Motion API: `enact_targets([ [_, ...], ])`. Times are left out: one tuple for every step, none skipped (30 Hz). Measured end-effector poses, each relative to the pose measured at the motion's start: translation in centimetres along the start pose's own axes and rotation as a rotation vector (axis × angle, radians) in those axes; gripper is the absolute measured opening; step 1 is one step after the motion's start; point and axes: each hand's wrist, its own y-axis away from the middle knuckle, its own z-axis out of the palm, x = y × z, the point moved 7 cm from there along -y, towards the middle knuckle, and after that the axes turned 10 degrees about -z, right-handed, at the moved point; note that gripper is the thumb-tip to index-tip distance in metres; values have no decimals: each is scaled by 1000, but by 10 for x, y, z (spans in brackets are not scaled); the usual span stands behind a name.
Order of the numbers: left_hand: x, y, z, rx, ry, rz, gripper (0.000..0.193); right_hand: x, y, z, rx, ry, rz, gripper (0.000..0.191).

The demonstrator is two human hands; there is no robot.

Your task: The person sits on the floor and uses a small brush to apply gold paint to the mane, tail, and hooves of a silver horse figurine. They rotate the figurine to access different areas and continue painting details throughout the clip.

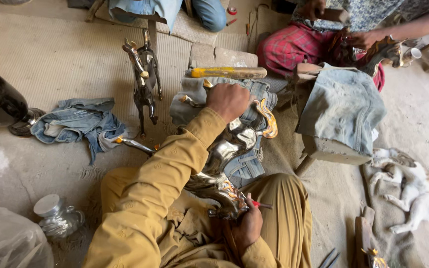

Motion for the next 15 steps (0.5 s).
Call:
enact_targets([
  [-1,-7,-2,32,16,1,47,-6,0,5,-23,13,-21,36],
  [-2,-16,-4,62,31,5,50,-13,-4,12,-45,-1,-57,34],
  [0,-23,-5,75,55,12,53,-20,-5,14,-49,-17,-88,33],
  [-1,-35,-5,71,111,15,52,-26,-5,14,-46,-33,-118,33],
  [-2,-51,-6,73,167,20,51,-34,-10,15,-37,-12,-179,33],
  [0,-59,-11,168,162,40,51,-43,-17,18,-37,6,-245,32],
  [1,-68,-18,272,155,63,52,-53,-25,20,-46,21,-316,31],
  [1,-75,-24,379,146,87,52,-63,-32,21,-41,98,-399,34],
  [-3,-83,-20,318,190,73,51,-73,-37,19,-28,178,-476,38],
  [-6,-86,-14,243,238,52,51,-79,-38,15,0,266,-542,43],
  [-8,-88,-7,167,289,30,50,-77,-40,10,30,208,-495,37],
  [-14,-87,-5,180,304,1,53,-77,-44,8,52,149,-454,32],
  [-19,-84,-4,191,322,-26,55,-78,-46,5,78,89,-413,26],
  [-23,-82,-1,196,341,-50,58,-83,-45,8,38,98,-429,26],
  [-23,-79,0,203,411,-33,58,-92,-43,12,-1,106,-442,27],
])
